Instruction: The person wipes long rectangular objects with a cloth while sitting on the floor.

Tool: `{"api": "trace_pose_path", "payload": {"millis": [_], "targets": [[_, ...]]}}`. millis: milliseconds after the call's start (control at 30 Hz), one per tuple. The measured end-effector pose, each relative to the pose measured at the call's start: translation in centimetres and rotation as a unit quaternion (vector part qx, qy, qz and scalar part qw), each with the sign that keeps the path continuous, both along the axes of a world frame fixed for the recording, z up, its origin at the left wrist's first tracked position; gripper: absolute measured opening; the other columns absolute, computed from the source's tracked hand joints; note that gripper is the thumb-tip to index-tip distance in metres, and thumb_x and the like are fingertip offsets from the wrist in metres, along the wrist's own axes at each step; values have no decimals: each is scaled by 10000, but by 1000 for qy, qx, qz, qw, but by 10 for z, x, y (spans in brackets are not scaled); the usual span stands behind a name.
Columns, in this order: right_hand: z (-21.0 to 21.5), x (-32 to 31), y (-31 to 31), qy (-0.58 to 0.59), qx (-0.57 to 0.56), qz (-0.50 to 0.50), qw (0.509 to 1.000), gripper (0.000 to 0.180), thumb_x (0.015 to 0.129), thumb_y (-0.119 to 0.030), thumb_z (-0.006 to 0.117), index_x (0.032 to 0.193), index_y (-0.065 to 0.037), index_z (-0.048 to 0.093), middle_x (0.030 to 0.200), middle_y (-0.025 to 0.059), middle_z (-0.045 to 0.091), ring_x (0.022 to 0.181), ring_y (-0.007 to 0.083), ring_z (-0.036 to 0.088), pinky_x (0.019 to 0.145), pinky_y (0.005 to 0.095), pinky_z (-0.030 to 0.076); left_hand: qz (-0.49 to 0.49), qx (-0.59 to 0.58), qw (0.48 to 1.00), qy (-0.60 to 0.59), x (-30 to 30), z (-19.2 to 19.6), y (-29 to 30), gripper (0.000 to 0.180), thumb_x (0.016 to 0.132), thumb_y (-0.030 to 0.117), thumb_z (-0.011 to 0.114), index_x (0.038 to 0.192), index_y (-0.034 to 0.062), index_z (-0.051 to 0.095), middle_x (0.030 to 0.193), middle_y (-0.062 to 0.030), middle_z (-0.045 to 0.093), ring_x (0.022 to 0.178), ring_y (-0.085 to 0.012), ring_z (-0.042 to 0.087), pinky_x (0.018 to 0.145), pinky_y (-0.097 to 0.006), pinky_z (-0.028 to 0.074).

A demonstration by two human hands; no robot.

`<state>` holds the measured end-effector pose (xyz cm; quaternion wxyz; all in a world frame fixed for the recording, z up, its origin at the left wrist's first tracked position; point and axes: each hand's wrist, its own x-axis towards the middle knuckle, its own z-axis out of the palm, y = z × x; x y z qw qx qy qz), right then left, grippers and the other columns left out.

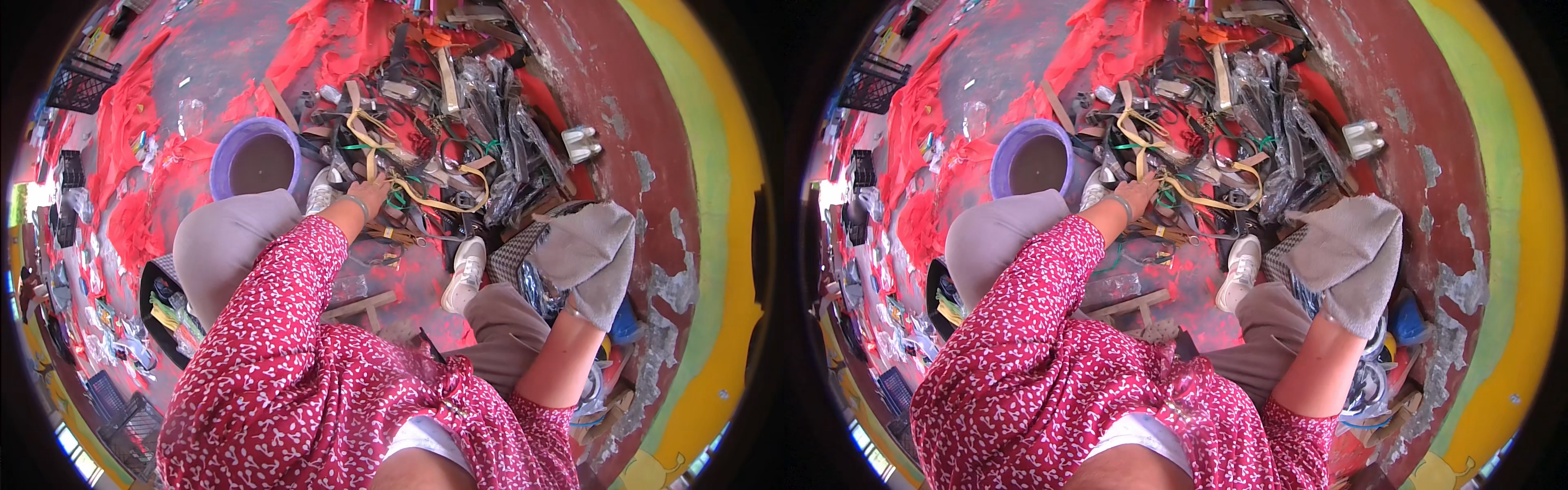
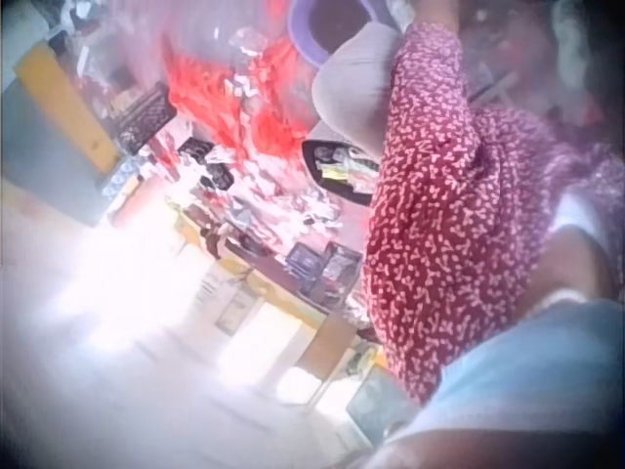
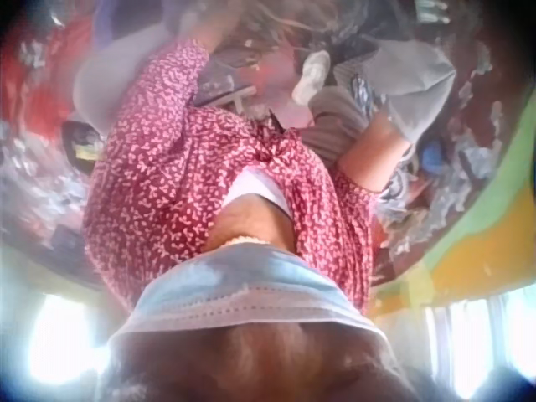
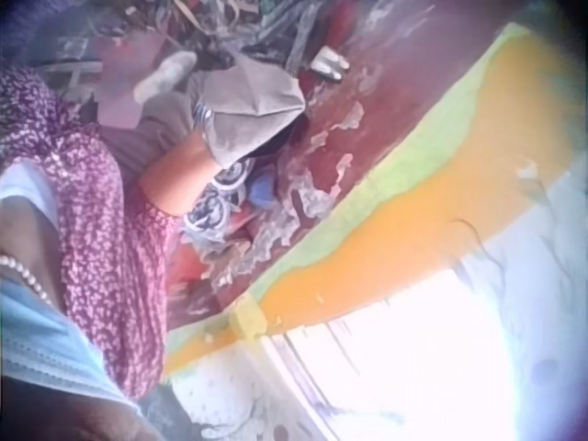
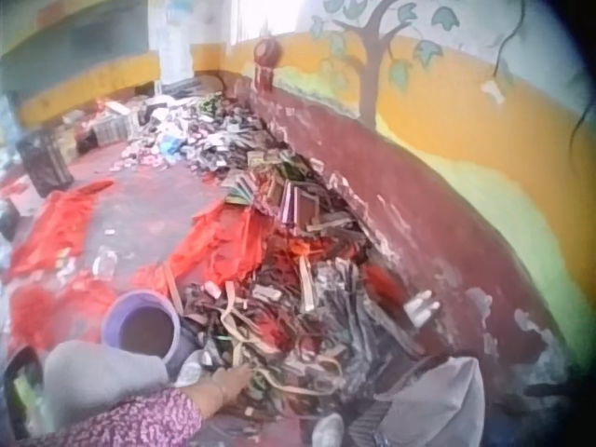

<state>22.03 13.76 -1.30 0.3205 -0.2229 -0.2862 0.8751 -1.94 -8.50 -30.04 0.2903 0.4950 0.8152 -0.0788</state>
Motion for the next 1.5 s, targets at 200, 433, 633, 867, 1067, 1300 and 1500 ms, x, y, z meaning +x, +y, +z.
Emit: {"api": "trace_pose_path", "payload": {"millis": [200,433,633,867,1067,1300,1500], "targets": [[-9,2,1,-15,-8,16,1000,287,928,-303,458,1059,-69,559,974,41,601,923,186,570,838,332,451,-12,-80,997,-2,-20,-22,26,843,754,84,608,1434,177,119,1319,-110,402,1008,-324,565,861,-386,423],[-8,-2,-6,-48,10,-28,998,304,939,-293,447,1103,-56,544,1011,52,589,957,183,555,853,332,448,-59,-80,971,218,-82,-57,52,328,833,247,539,1138,140,596,1160,0,519,1087,-202,510,756,-359,405],[-5,0,-8,-53,-51,-37,997,286,933,-342,436,1029,-96,547,955,46,583,911,218,546,842,376,429,-18,123,952,281,-183,9,102,224,829,120,513,1006,36,621,1112,-165,518,1074,-338,511,838,-404,485],[-2,2,-13,-43,-37,-12,998,297,938,-346,422,1021,-96,559,955,51,585,911,212,545,838,374,424,153,305,891,298,-296,139,127,296,824,235,490,989,16,601,1006,-248,569,918,-390,576,791,-440,482],[3,-3,-20,-58,-32,-11,998,295,941,-323,428,1047,-81,561,968,51,597,910,197,563,844,359,437,202,408,838,303,-295,228,127,372,804,188,474,1091,-42,532,1100,-272,539,1033,-357,534,875,-403,439],[3,-9,-23,-51,-36,1,998,294,941,-293,449,1081,-60,560,965,49,611,898,178,578,828,328,460,190,206,919,276,-259,148,133,312,814,203,525,1072,35,576,1056,-210,564,967,-338,575,809,-404,481],[9,-19,-41,-53,-20,-40,998,297,946,-304,419,1094,-79,545,986,47,588,916,197,558,840,344,444,-40,96,977,184,-108,67,146,259,792,244,519,887,59,674,908,-128,640,878,-289,616,732,-403,495]]}}
